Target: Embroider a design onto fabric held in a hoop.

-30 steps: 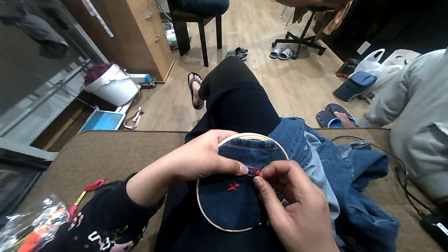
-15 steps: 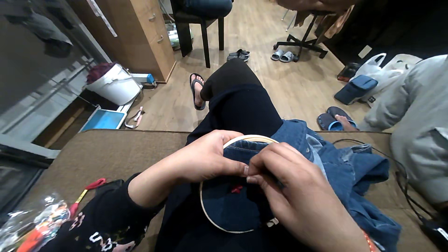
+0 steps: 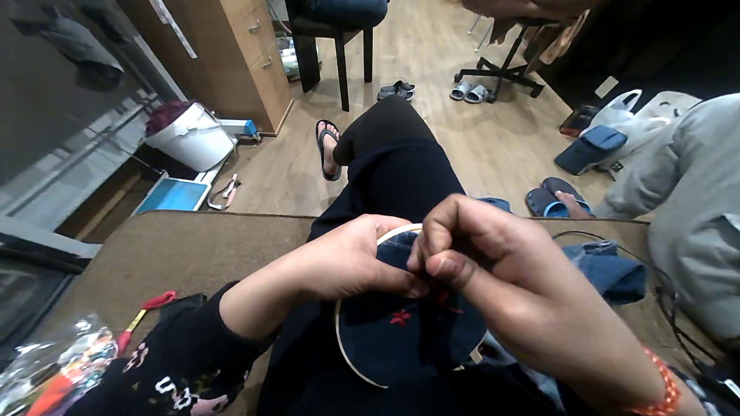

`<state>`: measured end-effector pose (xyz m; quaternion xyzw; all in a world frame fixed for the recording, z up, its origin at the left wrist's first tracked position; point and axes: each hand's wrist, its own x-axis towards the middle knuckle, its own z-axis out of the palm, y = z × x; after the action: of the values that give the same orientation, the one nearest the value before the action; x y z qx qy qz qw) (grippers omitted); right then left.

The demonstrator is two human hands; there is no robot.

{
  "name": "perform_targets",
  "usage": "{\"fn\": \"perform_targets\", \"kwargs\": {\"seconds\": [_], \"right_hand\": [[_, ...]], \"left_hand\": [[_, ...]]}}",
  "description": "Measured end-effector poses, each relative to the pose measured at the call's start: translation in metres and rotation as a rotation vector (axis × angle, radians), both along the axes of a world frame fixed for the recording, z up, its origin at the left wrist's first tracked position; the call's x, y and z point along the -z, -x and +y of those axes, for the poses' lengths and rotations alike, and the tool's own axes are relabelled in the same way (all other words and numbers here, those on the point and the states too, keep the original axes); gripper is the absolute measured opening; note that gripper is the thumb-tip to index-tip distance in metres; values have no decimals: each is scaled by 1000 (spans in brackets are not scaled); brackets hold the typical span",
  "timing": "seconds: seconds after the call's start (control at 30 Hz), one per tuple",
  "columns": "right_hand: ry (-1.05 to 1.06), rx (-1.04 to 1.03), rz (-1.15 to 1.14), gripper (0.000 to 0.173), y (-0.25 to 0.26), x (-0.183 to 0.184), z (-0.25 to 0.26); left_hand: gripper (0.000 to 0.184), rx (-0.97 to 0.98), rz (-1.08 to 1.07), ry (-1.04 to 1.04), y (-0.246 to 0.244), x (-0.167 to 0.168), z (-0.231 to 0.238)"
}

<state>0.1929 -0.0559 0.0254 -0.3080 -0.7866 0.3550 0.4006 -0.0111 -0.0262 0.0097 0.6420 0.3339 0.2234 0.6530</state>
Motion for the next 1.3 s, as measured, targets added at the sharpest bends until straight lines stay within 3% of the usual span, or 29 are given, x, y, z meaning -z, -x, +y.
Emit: {"fn": "perform_targets", "kwargs": {"seconds": [0.37, 0.73, 1.13, 1.3], "right_hand": [[-3, -98, -99, 7, 2, -31, 16], [179, -121, 76, 11, 9, -40, 31], [238, -133, 169, 14, 10, -47, 40], [176, -77, 173, 9, 6, -45, 41]], "left_hand": [[31, 14, -15, -12, 4, -1, 1], [36, 93, -30, -9, 7, 3, 6], [48, 36, 23, 31, 6, -2, 3], [43, 24, 26, 57, 7, 2, 5]]}}
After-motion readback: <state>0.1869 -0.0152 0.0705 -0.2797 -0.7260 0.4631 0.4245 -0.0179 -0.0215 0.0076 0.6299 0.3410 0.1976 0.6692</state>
